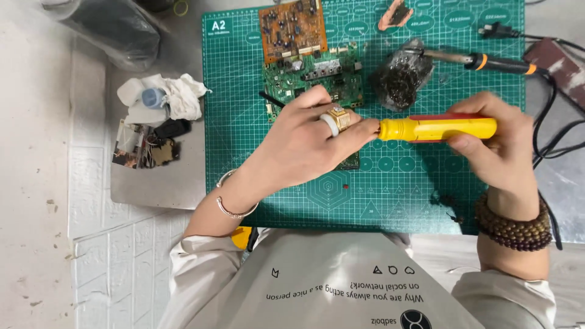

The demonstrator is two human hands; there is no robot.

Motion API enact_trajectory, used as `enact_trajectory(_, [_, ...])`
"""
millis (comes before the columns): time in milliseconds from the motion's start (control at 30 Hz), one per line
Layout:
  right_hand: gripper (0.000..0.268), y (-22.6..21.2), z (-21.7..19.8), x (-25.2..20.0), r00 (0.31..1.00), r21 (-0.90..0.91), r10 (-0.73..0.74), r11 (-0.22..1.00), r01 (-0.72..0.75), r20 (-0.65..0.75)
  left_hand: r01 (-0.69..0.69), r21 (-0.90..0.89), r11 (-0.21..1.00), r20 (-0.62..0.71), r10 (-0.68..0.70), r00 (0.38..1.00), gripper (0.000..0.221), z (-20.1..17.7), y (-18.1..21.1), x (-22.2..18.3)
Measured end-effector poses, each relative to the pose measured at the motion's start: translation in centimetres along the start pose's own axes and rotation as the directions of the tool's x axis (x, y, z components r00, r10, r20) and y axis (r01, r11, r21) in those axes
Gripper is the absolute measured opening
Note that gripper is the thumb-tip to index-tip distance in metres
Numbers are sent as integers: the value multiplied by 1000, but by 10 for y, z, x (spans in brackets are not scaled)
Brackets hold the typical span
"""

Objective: Repairing a circuit board by connecting wires and using a screwdriver to adjust components

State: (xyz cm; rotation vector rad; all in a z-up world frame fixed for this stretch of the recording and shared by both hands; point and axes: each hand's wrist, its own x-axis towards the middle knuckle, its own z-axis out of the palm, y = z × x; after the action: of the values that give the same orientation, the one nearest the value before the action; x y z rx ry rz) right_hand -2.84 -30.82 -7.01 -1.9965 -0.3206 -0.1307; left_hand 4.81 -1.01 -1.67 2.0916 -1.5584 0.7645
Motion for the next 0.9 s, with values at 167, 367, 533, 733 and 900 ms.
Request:
enact_trajectory(167, [43, -8, 1, 3, 995, 145, 79, 986, -88, 66, 16, 17, 1000, 32, -16, 999, 23, 3, 0, -5])
enact_trajectory(367, [39, -7, 1, 3, 997, 179, 36, 983, -47, 61, 20, 31, 999, 11, -21, 1000, 15, 3, -1, -4])
enact_trajectory(533, [21, -13, 6, 7, 995, 268, 59, 960, -79, 82, 28, 43, 999, -5, -28, 1000, 14, 3, -2, -1])
enact_trajectory(733, [34, -14, 4, 6, 998, 131, 43, 990, -47, 35, 38, 25, 999, 16, -38, 999, 12, 1, -2, 2])
enact_trajectory(900, [36, -9, 6, 10, 996, 219, 44, 974, -61, 80, 43, 22, 999, 21, -43, 999, 13, 2, -2, 1])
